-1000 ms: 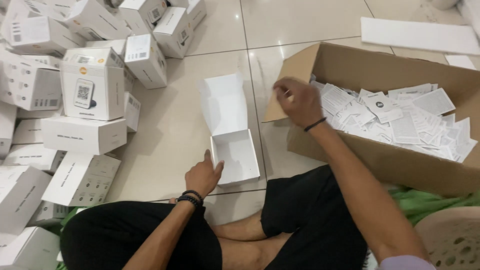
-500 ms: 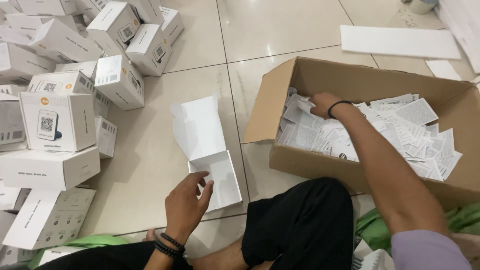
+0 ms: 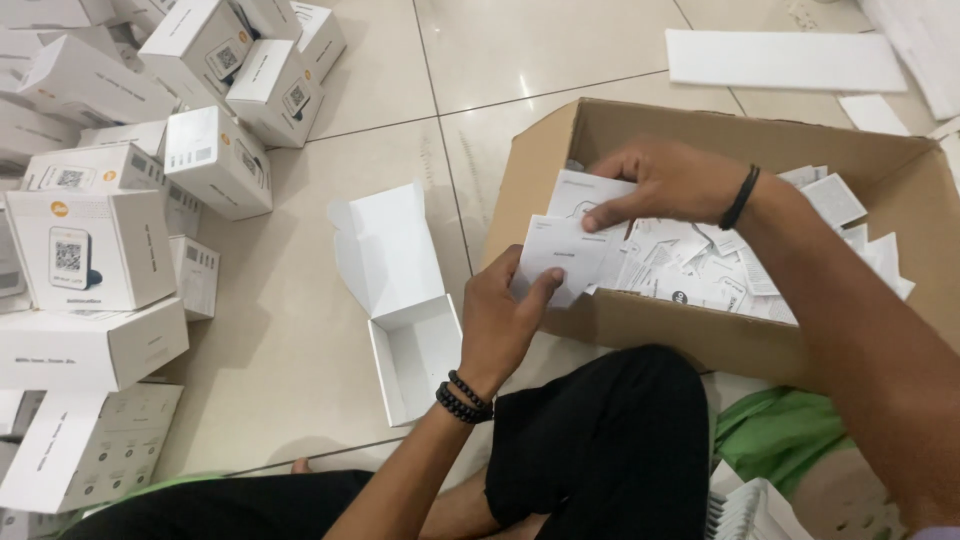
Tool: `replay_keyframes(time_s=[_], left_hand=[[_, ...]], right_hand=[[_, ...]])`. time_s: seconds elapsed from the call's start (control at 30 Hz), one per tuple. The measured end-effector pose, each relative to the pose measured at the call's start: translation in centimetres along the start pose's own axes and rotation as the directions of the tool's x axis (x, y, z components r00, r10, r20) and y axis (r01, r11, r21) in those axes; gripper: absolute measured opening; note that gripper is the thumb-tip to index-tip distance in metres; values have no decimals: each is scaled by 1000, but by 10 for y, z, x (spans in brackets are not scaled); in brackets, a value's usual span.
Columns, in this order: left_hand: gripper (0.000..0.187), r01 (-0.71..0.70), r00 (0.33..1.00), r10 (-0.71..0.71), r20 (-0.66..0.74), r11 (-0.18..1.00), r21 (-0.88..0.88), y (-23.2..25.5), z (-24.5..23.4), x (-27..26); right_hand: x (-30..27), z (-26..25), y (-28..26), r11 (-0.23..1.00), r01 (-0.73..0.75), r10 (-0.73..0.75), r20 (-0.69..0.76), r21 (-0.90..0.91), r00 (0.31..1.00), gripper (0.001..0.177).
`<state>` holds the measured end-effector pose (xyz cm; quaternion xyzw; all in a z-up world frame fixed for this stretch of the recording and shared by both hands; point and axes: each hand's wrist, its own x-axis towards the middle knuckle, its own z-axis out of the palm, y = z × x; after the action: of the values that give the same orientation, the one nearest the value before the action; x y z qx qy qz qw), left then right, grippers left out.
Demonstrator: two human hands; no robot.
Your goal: The person packages electronic items and documentation into small white boxes.
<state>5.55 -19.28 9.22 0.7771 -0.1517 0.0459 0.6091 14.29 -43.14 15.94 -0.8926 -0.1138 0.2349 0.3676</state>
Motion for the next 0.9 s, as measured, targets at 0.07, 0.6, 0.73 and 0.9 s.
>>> replay_keyframes(time_s=[0.07,0.6,0.73,0.9], left_hand=[[35,103,995,-104,-13,994,-34,-11,-10,-6],[43,550,745,-510,-430,835,-37,-101,-167,-131],[42,528,764,-505,-401,847,-61,-80,-174,-140],[33,248,944,-220,-247,964,91,-49,-139,-145]], right_hand=[[11,25,-12,994,102,-102,9,44,995,41],[134,255,-58,814,248,-228,105,-525,968,38],[109,247,-72,857,302,-341,-20,-416,940,28],[-15,200,-78,800,346,-549,-367,-490,751,27]])
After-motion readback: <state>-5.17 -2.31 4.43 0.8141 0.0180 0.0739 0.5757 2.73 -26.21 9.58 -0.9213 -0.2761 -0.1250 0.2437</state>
